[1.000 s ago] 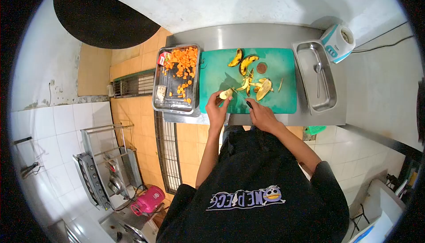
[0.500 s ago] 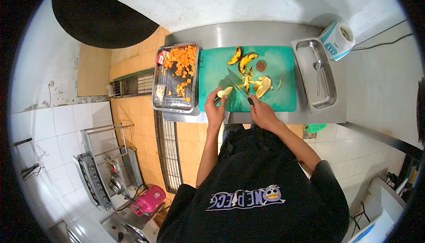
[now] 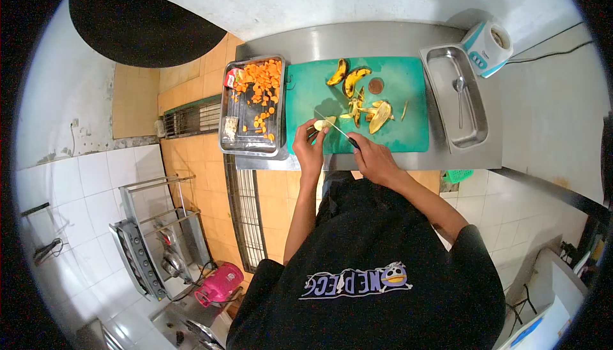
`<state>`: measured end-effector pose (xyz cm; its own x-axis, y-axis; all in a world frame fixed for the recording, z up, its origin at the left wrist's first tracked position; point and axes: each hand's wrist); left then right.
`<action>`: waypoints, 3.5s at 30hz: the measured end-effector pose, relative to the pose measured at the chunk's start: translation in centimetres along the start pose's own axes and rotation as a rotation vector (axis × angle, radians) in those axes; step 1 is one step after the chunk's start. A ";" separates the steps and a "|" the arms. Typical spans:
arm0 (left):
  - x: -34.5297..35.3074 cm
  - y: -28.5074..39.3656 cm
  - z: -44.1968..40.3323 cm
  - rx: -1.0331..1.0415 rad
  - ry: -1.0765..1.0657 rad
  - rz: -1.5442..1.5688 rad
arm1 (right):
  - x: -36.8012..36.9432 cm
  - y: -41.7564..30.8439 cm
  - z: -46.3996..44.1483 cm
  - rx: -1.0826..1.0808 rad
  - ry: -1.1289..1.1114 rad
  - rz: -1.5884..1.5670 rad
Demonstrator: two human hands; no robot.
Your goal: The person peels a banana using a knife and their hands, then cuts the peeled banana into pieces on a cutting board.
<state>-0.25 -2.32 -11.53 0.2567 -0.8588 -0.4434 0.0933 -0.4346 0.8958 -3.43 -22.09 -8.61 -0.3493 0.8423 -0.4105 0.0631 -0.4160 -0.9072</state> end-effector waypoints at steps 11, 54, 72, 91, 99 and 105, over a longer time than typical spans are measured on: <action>0.7 0.8 -0.2 0.024 0.005 -0.011 | -0.6 -0.2 0.3 -0.044 0.022 0.077; 1.1 1.3 -0.8 0.108 -0.022 -0.071 | -1.3 0.1 -0.2 0.044 0.039 -0.071; 0.8 1.6 -0.7 0.091 -0.030 -0.063 | -0.6 0.9 -1.0 0.030 0.004 -0.011; 0.8 1.7 -0.8 0.090 -0.013 -0.056 | -0.3 2.1 -1.7 0.070 0.002 -0.005; 0.7 1.2 -0.9 0.074 -0.030 -0.070 | -0.2 2.5 -2.0 0.088 -0.002 0.020; 0.7 1.0 -1.0 0.067 -0.012 -0.063 | 0.0 3.0 -2.3 0.155 -0.031 0.038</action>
<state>0.96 -3.12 -10.89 0.2412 -0.8321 -0.4994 0.0440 -0.5047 0.8622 -1.09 -22.57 -11.53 -0.3784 0.8148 -0.4393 -0.0674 -0.4976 -0.8648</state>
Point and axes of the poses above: each hand's wrist, its own z-axis away from the middle knuckle, its own x-axis out of the palm, y = z × x, and after that the axes turned 10 degrees about -z, right-handed
